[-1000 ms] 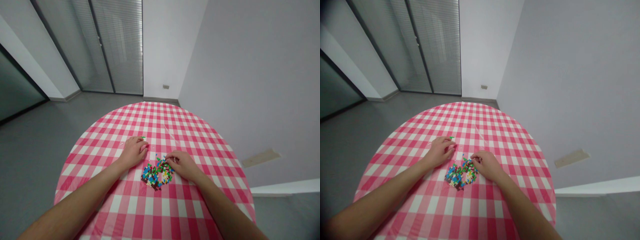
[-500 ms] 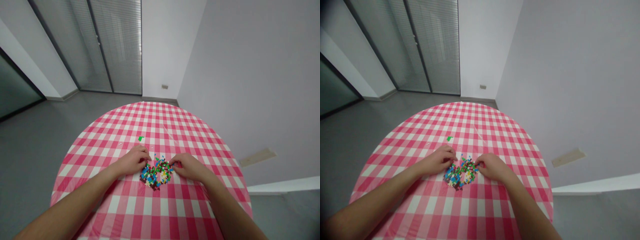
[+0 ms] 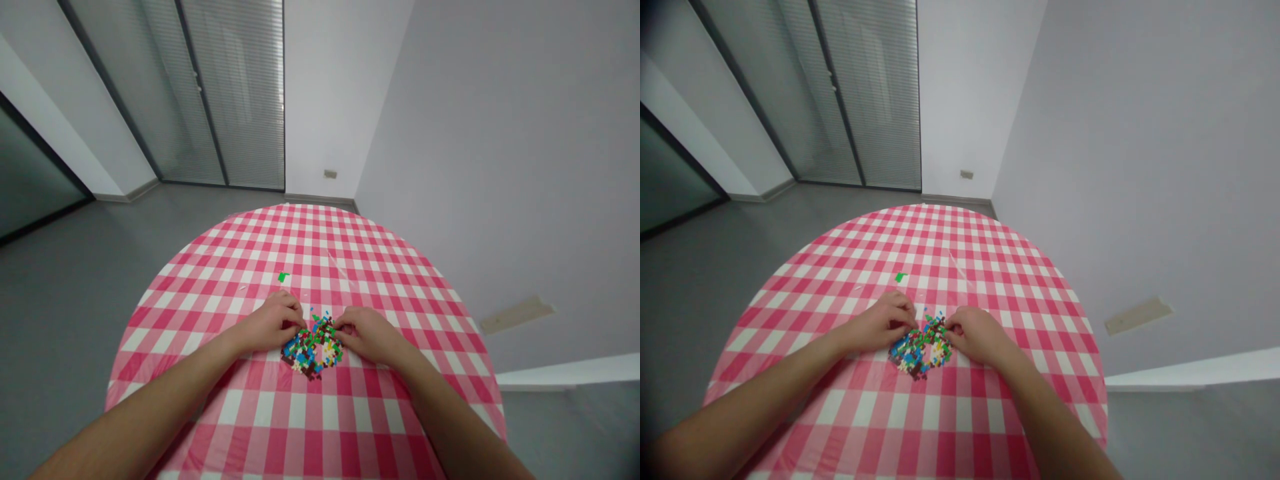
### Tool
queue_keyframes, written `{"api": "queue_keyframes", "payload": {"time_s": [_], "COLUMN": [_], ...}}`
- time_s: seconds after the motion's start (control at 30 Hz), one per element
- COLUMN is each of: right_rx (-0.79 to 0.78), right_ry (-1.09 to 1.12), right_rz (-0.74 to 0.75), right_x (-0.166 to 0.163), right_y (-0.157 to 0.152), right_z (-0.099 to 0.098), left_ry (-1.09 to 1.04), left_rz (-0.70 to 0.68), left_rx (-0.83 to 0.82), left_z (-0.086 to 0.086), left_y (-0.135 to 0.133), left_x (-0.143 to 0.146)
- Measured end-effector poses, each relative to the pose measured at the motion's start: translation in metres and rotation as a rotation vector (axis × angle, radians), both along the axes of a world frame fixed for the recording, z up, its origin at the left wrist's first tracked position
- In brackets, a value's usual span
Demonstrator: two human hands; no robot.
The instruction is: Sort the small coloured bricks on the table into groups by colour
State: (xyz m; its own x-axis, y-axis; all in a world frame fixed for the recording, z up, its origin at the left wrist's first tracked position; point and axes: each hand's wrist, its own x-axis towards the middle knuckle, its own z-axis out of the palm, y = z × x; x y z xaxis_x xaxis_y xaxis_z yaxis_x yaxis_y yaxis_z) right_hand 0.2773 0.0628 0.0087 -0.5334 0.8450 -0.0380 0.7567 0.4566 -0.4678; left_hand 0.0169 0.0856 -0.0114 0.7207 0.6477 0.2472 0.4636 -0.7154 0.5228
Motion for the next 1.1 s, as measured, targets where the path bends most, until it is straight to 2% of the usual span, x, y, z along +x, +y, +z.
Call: {"api": "queue_keyframes", "payload": {"time_s": [0.3,0.47,0.57,0.73,0.9,1.1], "right_rx": [-0.012,-0.099,-0.157,-0.245,-0.266,-0.269], "right_ry": [0.047,0.162,0.255,0.501,0.602,0.592], "right_rz": [-0.052,-0.069,-0.135,-0.287,-0.290,-0.267], "right_x": [-0.005,-0.006,-0.010,-0.023,-0.029,-0.031], "right_y": [-0.003,-0.004,-0.005,-0.007,-0.008,-0.007], "right_z": [0.000,0.006,0.007,-0.005,-0.020,-0.025], "left_ry": [-0.039,-0.084,-0.123,-0.189,-0.193,-0.181], "left_rz": [-0.008,0.010,0.009,-0.020,-0.023,-0.012], "left_rx": [-0.003,-0.025,-0.036,-0.049,-0.032,-0.021], "left_z": [-0.002,0.001,0.005,0.006,0.006,0.005], "left_y": [-0.002,-0.005,-0.008,-0.011,-0.011,-0.011], "left_x": [0.004,0.005,0.008,0.012,0.014,0.015]}}
